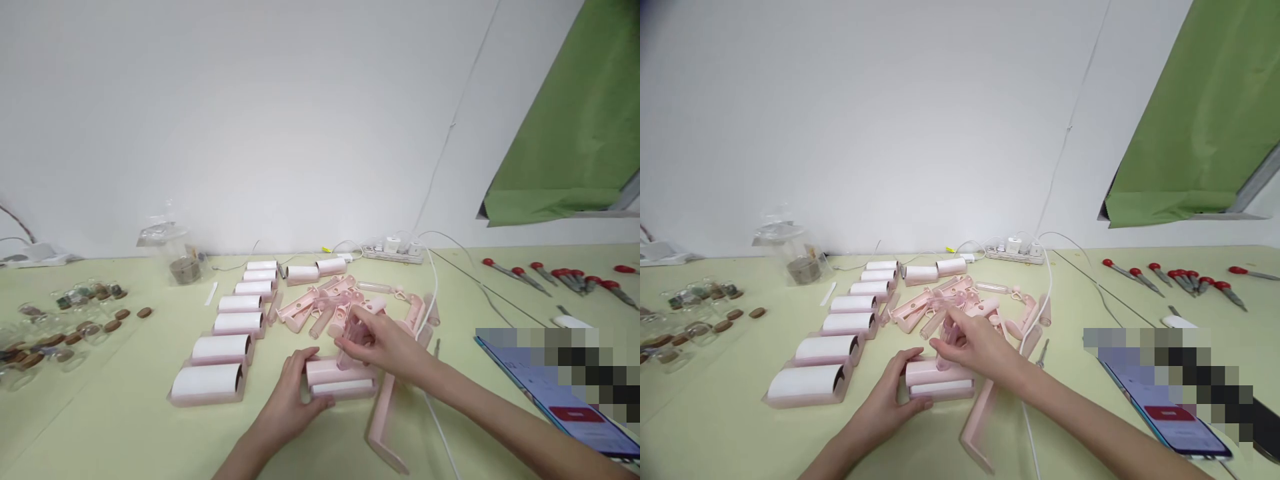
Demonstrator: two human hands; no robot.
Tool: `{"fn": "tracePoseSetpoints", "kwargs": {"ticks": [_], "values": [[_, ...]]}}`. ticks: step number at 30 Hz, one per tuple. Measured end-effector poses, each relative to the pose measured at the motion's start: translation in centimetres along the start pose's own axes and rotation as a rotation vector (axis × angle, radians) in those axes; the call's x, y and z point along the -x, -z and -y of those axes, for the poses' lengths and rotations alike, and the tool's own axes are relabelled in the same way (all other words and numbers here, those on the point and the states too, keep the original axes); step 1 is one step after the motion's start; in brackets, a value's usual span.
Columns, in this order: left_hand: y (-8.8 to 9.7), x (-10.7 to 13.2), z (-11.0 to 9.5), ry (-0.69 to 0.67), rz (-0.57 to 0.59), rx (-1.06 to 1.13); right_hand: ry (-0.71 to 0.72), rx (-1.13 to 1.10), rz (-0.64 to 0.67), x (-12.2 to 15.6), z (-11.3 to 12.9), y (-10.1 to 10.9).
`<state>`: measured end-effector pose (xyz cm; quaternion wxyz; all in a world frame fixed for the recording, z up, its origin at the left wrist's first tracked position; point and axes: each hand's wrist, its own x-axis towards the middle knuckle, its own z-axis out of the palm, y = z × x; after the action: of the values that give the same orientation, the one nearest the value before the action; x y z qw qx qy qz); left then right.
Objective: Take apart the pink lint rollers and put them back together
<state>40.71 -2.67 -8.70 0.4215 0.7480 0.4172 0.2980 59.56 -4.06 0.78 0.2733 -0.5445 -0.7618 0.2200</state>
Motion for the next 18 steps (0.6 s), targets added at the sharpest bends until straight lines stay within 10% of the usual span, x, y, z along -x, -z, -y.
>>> {"fn": "tracePoseSetpoints", "kwargs": {"ticks": [18], "values": [[-4.4, 2.4, -2.6, 0.028, -0.507, -0.696, 0.038, 0.138, -0.328, -0.1, 0.4, -3.1]]}}
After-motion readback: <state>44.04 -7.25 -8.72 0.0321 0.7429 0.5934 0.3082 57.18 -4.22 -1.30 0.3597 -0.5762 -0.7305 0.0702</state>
